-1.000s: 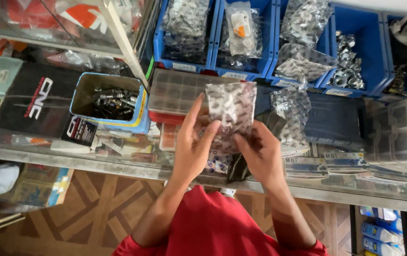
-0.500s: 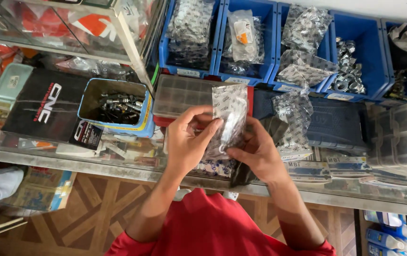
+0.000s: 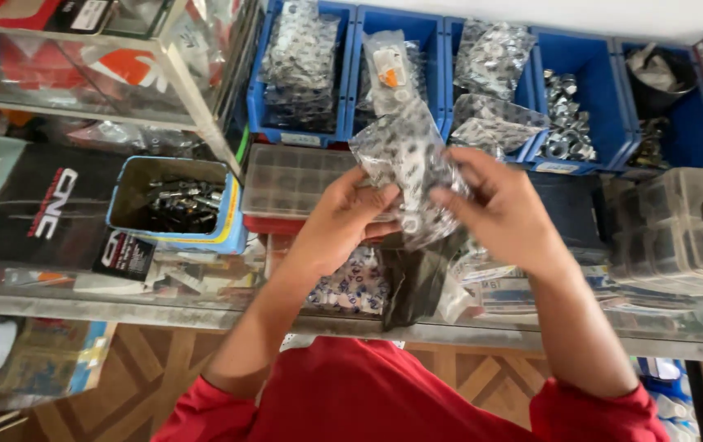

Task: The person stands at a glass counter and repeatedly picks up small plastic bags containing hardware parts. They wipe the bags with a dark cloth and place them into blue storage bins. The person handles multiple bags and organizes them into the bins throughout the video.

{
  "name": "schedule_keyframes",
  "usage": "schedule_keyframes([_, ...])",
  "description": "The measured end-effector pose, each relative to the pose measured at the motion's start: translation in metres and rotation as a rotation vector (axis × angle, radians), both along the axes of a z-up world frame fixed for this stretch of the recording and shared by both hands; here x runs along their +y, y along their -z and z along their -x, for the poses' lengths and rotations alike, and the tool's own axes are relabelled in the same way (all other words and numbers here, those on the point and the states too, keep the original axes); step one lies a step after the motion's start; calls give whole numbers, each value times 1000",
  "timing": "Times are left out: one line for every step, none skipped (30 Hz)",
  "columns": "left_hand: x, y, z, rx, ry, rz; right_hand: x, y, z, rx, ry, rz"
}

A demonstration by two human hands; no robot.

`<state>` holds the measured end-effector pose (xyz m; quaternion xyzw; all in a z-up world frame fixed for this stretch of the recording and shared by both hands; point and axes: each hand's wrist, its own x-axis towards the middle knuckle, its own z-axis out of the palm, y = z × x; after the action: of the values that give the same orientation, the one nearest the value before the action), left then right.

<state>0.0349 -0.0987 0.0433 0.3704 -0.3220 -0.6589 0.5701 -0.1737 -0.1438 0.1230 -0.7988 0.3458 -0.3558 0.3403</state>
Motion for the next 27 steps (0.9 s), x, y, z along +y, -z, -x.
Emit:
schedule_keyframes([-4,6,4,2,2,6,-3,-5,1,2,2,6])
schedule_keyframes([-9,11,7,52,-12,9,-6,-10,3,-23,-20,-19])
schedule_keyframes([-12,17,10,102,-31,10,-9,-15,3,-46,-48,-47])
schedule_keyframes([-15,18,12,104,-33,15,-14,-13,5,-44,-50,-43])
schedule_keyframes([-18,19,12,78,-68,6,-18,-11,6,-43,-54,-79])
schedule_keyframes([-20,21,12,52,-103,-4,-23,-8,7,-41,-59,-115])
schedule_keyframes([-19,14,10,53,-106,-1,-28,-5,5,-40,-62,-113])
schedule_keyframes([-17,7,8,17,-157,6,-32,-2,3,-23,-101,-90])
schedule_keyframes([-16,-1,6,-20,-207,12,-37,0,1,-7,-139,-68])
schedule_keyframes([-19,-4,3,-19,-211,14,-33,-6,-5,-6,-143,-66])
schedule_keyframes([-22,-9,-1,-83,-242,57,-31,-12,-12,100,-116,-169])
schedule_keyframes([-26,-13,-5,-146,-272,100,-28,-19,-19,207,-88,-271])
schedule_keyframes([-28,-18,-6,-145,-278,101,-25,-17,-24,209,-93,-269])
schedule_keyframes([-30,-24,-6,-171,-291,122,-22,-15,-28,121,-37,-308])
schedule_keyframes([-32,-29,-6,-198,-300,142,-18,-13,-32,32,24,-348])
schedule_keyframes([-32,-33,-8,-198,-300,142,-22,-9,-30,33,23,-349])
schedule_keyframes([-32,-38,-10,-230,-257,154,-27,-6,-30,-65,-7,-369])
schedule_keyframes([-33,-43,-13,-262,-214,166,-32,-2,-30,-162,-37,-388])
schedule_keyframes([-34,-48,-18,-265,-214,170,-37,0,-29,-165,-38,-385])
schedule_keyframes([-34,-53,-23,-294,-139,224,-41,2,-29,-196,-54,-376])
schedule_keyframes([-32,-56,-27,-322,-68,273,-45,5,-29,-223,-74,-372])
schedule_keyframes([-34,-51,-26,-322,-73,272,-49,9,-27,-222,-79,-373])
schedule_keyframes([-35,-45,-26,-353,-98,280,-53,14,-26,-237,-103,-412])
schedule_keyframes([-36,-39,-26,-384,-122,288,-57,19,-25,-252,-128,-452])
schedule_keyframes([-40,-37,-26,-386,-128,290,-59,16,-26,-251,-134,-450])
schedule_keyframes([-44,-34,-27,-415,-146,315,-62,13,-26,-233,-139,-450])
schedule_keyframes([-47,-31,-26,-443,-162,335,-63,12,-25,-216,-141,-454])
